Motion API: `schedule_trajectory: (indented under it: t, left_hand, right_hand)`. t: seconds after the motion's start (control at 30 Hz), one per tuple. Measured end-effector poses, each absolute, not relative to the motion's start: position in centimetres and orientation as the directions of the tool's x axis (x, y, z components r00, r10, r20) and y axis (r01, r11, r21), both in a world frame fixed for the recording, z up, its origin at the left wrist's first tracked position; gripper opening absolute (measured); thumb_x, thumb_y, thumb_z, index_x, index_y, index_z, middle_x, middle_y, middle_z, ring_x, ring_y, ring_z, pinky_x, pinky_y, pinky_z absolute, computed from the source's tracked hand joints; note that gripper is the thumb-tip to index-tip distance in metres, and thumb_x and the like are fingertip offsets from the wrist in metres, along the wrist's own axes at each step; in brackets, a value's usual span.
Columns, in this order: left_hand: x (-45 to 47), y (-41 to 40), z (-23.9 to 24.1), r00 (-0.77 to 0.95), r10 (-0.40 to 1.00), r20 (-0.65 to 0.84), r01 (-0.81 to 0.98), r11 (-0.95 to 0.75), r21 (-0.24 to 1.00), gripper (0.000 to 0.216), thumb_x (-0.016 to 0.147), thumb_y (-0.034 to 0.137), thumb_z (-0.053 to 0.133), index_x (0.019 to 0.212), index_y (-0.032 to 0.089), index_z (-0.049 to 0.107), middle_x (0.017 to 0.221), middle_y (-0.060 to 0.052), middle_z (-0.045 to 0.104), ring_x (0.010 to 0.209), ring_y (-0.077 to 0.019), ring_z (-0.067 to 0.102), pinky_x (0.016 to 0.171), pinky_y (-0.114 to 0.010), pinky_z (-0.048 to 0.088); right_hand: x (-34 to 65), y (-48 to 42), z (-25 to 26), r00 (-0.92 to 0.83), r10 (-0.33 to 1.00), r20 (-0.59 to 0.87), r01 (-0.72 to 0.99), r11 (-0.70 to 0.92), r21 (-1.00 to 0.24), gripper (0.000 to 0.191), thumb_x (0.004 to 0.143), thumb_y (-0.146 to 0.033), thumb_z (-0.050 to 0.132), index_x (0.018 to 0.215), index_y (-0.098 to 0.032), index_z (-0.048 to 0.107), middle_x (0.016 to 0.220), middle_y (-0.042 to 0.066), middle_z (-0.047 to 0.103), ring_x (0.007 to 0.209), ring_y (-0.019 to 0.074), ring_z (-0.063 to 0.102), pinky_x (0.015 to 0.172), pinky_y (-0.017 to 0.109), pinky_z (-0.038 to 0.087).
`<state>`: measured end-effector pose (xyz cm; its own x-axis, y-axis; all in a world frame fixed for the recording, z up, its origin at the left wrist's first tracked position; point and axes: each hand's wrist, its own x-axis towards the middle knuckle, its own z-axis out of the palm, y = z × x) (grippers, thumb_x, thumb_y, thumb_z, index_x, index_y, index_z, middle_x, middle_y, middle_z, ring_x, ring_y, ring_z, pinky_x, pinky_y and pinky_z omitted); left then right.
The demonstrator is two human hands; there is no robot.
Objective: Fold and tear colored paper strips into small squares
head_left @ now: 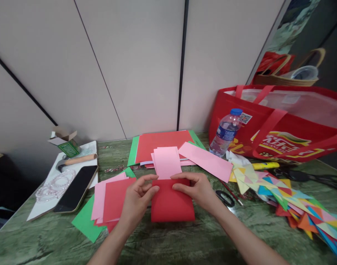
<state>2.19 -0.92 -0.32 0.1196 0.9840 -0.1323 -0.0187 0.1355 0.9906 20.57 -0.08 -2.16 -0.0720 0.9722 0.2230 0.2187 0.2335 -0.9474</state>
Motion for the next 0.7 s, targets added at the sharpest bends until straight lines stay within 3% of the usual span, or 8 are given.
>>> schedule_trajectory:
  t: [0.43, 0.7]
  left_hand:
    - [2.24, -1.14, -0.09, 0.102, 0.990, -0.097, 0.002, 0.097, 0.995, 0.038, 0.060, 0.035, 0.071, 0.092, 0.016, 0.063, 0.054, 0.001, 0.060, 0.051, -0.0138, 0.055, 0.045, -0.020, 0.039]
    - [2.42, -1.18, 0.19, 0.090, 0.991, -0.099, -0.011, 0.100, 0.995, 0.035, 0.060, 0.035, 0.072, 0.088, 0.016, 0.062, 0.052, 0.002, 0.059, 0.046, -0.0115, 0.052, 0.043, -0.019, 0.038]
  right_hand:
    - [20.69, 0.03, -2.18, -0.067, 0.974, 0.218, 0.182, 0.226, -0.957, 0.017, 0.064, -0.028, 0.070, 0.080, -0.022, 0.072, 0.083, 0.003, 0.072, 0.078, 0.0205, 0.066, 0.072, 0.033, 0.053]
    - [20.71, 0.07, -2.31, -0.087, 0.976, 0.199, 0.152, 0.210, -0.966, 0.017, 0.065, -0.028, 0.069, 0.081, -0.022, 0.071, 0.083, 0.003, 0.072, 0.078, 0.0204, 0.066, 0.073, 0.033, 0.052]
